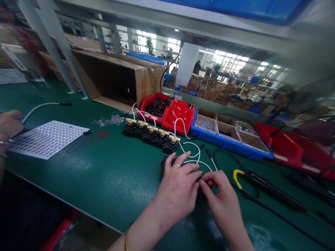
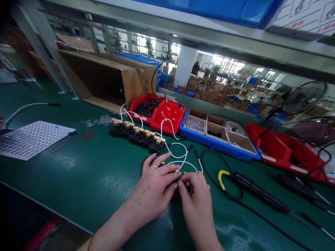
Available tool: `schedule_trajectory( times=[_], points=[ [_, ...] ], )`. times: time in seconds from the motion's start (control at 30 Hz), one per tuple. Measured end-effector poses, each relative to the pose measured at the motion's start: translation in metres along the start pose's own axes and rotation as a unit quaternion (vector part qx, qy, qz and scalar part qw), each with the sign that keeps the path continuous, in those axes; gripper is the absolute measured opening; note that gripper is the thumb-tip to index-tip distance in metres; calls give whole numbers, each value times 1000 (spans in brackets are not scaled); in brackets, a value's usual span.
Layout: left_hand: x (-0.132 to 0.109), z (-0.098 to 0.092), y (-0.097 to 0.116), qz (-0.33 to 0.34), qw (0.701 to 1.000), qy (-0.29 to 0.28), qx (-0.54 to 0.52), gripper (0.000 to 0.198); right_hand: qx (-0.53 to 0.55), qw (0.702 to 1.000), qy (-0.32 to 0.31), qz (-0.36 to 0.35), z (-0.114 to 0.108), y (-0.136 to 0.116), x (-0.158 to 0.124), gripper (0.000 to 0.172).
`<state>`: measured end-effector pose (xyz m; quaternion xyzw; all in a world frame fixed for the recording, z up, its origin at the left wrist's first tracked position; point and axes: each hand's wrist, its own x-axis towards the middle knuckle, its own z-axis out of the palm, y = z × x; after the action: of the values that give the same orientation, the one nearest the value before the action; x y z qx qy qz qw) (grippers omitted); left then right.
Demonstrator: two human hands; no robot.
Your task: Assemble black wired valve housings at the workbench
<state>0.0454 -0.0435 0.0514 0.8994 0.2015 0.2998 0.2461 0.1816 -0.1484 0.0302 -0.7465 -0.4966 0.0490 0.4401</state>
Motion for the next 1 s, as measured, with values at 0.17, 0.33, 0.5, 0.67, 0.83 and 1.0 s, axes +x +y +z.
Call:
schedule_trajectory(
  times=[0.17, 0.33, 0.5, 0.67, 0.83, 1.0],
  points=[
    [0, -1, 0, -6, 1000, -11, 1, 25, -1, 999, -19, -36, -3, 1, -2, 6],
    [-1, 0, -1, -2, 1000, -7, -2, 28, -69, 986, -14, -148, -11, 3, -2, 17],
    [-1, 1, -2, 8, 1000, 2, -4, 28, -142, 960, -9, -240, -17, 4, 2, 23],
    [-2, 2, -4, 18, 1000, 9, -4, 26, -160, 946, -7, -282, -21, 6, 2, 25],
    [-4, 4, -4, 19, 1000, 17, -2, 27, -152, 944, -7, -293, -21, 11, -1, 28],
    [-5, 5, -3, 14, 1000, 23, -5, 26, -126, 953, -3, -274, -19, 15, -6, 31]
  ],
)
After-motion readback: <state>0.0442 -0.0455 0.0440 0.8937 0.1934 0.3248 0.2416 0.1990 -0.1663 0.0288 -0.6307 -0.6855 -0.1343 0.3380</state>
